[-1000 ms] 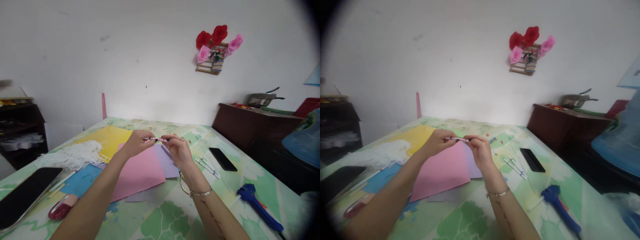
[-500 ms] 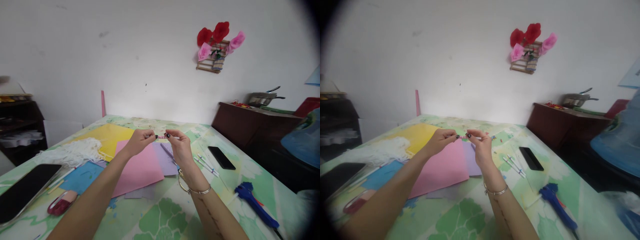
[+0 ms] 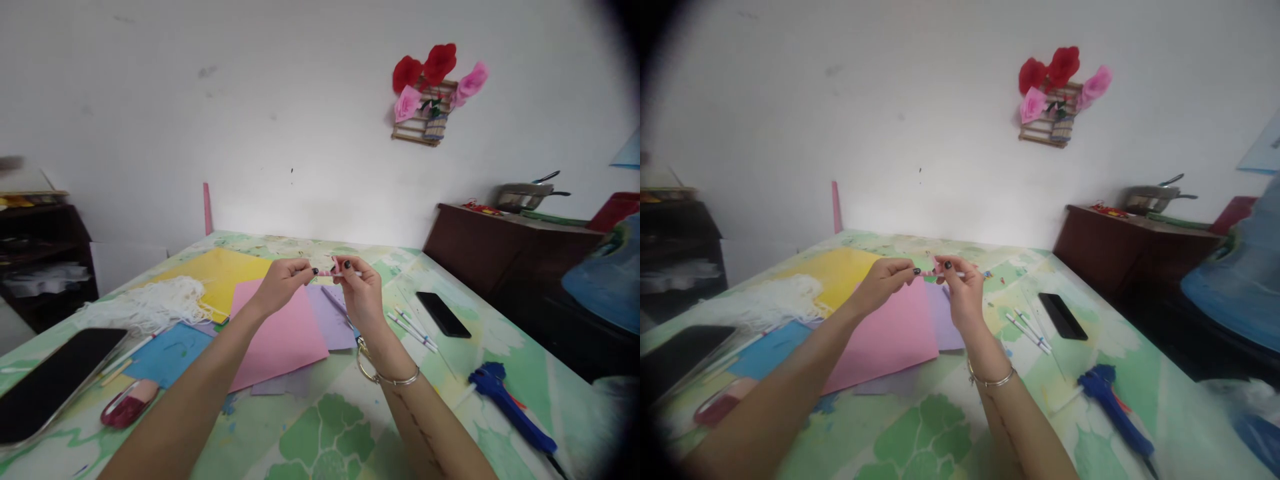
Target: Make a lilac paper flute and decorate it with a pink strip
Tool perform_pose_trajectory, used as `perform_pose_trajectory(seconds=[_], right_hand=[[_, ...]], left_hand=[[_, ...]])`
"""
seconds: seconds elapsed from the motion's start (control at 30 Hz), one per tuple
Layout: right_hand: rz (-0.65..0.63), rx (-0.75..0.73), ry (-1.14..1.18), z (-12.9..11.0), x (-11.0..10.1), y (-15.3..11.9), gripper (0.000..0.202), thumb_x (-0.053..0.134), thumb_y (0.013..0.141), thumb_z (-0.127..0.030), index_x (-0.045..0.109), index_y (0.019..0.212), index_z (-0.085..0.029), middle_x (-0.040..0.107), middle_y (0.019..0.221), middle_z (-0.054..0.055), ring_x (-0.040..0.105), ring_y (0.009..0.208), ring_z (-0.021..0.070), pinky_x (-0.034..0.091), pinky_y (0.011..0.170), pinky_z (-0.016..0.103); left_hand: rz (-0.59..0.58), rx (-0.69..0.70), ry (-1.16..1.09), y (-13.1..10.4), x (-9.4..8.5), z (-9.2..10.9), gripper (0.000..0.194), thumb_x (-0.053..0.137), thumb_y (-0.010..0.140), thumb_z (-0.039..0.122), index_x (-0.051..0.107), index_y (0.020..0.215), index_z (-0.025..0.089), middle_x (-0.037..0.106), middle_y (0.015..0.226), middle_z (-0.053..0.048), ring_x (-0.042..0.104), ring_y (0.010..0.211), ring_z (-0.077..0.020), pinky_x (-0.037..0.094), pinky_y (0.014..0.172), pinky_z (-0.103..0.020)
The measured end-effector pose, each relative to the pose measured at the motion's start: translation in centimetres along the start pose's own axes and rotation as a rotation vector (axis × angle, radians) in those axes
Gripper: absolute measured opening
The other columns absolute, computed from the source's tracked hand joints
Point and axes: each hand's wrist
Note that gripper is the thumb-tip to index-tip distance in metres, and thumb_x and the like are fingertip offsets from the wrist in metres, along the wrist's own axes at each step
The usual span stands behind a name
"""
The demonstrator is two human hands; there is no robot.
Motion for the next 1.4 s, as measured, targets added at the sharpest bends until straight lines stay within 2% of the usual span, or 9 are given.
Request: perform_pose_trajectory(seconds=[0.13,0.27,0.47,0.63,0.77,0.83,1.0,1.17,1.4], right_hand=[[-0.007,-0.022,0.051,-0.2,0.2,-0.2,0.029,0.055,0.084,-0.041,0.07,0.089,-0.017,0.057,0.064,0.001,0.049,0.058,0.0105,0.039,0.056,0.026],[-0.005,-0.052,-0.063,-0.3,0.2,-0.2,0.02,0.067,0.075,-0.027,0.069,0.093,-0.019,0.053,0.058,-0.003,0.049,0.055,0.0092,0.04,0.057,0.025],[-0.097,-0.013,-0.145,-0.2,-0.3,0.1,0.047,0.073,0.063,-0.017,0.062,0.108,-0.023,0.059,0.069,-0.004,0.052,0.058,0.0094,0.044,0.051,0.022],[-0.115,-0.03,-0.189,-0.3,-0.8,0.3,0.044,0.071,0.063,-0.015,0.064,0.106,-0.022,0.064,0.074,-0.001,0.058,0.069,0.0129,0.049,0.058,0.024],[-0.081,-0.068,-0.29,-0.7,-0.7,0.3,0.046,0.074,0.061,-0.016,0.065,0.105,-0.024,0.068,0.093,0.003,0.057,0.071,0.013,0.05,0.056,0.025],[-0.074,-0.078,-0.342,-0.9,-0.6,0.2,0.04,0.073,0.062,-0.016,0.068,0.1,-0.024,0.068,0.096,0.004,0.058,0.072,0.0137,0.051,0.057,0.026],[-0.087,-0.106,-0.401,-1.1,-0.3,0.1,0.014,0.07,0.064,-0.015,0.071,0.076,-0.022,0.067,0.081,0.002,0.06,0.066,0.0154,0.051,0.055,0.03],[-0.147,-0.259,-0.592,-1.1,-0.6,-0.1,0.018,0.065,0.071,-0.013,0.071,0.082,-0.025,0.066,0.081,0.002,0.059,0.075,0.0171,0.049,0.067,0.033],[-0.183,-0.45,-0.763,-1.8,-0.4,-0.3,0.017,0.06,0.08,-0.017,0.07,0.086,-0.028,0.067,0.085,0.002,0.06,0.078,0.0173,0.047,0.074,0.034]], left_hand=[[-0.003,0.038,0.002,-0.1,0.0,0.1,0.024,0.049,0.074,0.027,0.049,0.053,0.015,0.032,0.049,0.006,0.028,0.049,-0.0065,0.022,0.048,-0.021],[-0.002,0.081,0.018,-0.1,-0.2,0.1,0.023,0.05,0.074,0.028,0.051,0.055,0.014,0.037,0.051,0.005,0.031,0.051,-0.0066,0.023,0.05,-0.021],[0.037,0.086,0.063,-0.1,-0.7,0.0,0.023,0.052,0.074,0.029,0.055,0.057,0.014,0.041,0.051,0.004,0.034,0.051,-0.0075,0.024,0.049,-0.021],[0.009,0.072,0.065,-0.1,-1.0,0.1,0.025,0.052,0.077,0.034,0.062,0.066,0.014,0.051,0.058,0.002,0.039,0.055,-0.0088,0.027,0.051,-0.021],[0.002,0.071,0.05,-0.2,-1.1,0.4,0.025,0.052,0.076,0.033,0.061,0.062,0.014,0.042,0.05,0.004,0.034,0.05,-0.0078,0.025,0.049,-0.021],[0.003,0.032,0.031,-0.1,-1.1,0.6,0.025,0.052,0.075,0.031,0.057,0.057,0.015,0.035,0.046,0.006,0.03,0.047,-0.0072,0.022,0.047,-0.021],[-0.033,-0.116,-0.132,0.0,-0.8,0.5,0.026,0.053,0.072,0.03,0.05,0.051,0.016,0.027,0.042,0.007,0.024,0.043,-0.0064,0.016,0.044,-0.023],[-0.146,-0.268,-0.375,0.3,-0.9,0.1,0.027,0.055,0.071,0.027,0.045,0.048,0.017,0.018,0.043,0.008,0.014,0.041,-0.0044,0.009,0.043,-0.024],[-0.214,-0.328,-0.454,0.3,-1.3,0.4,0.033,0.058,0.073,0.027,0.036,0.049,0.018,0.018,0.046,0.008,0.011,0.042,-0.004,0.008,0.042,-0.024]])
Point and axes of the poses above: each hand's wrist, its own y-axis towards the middle knuckle, its own x-axis out of the palm, z = x × y
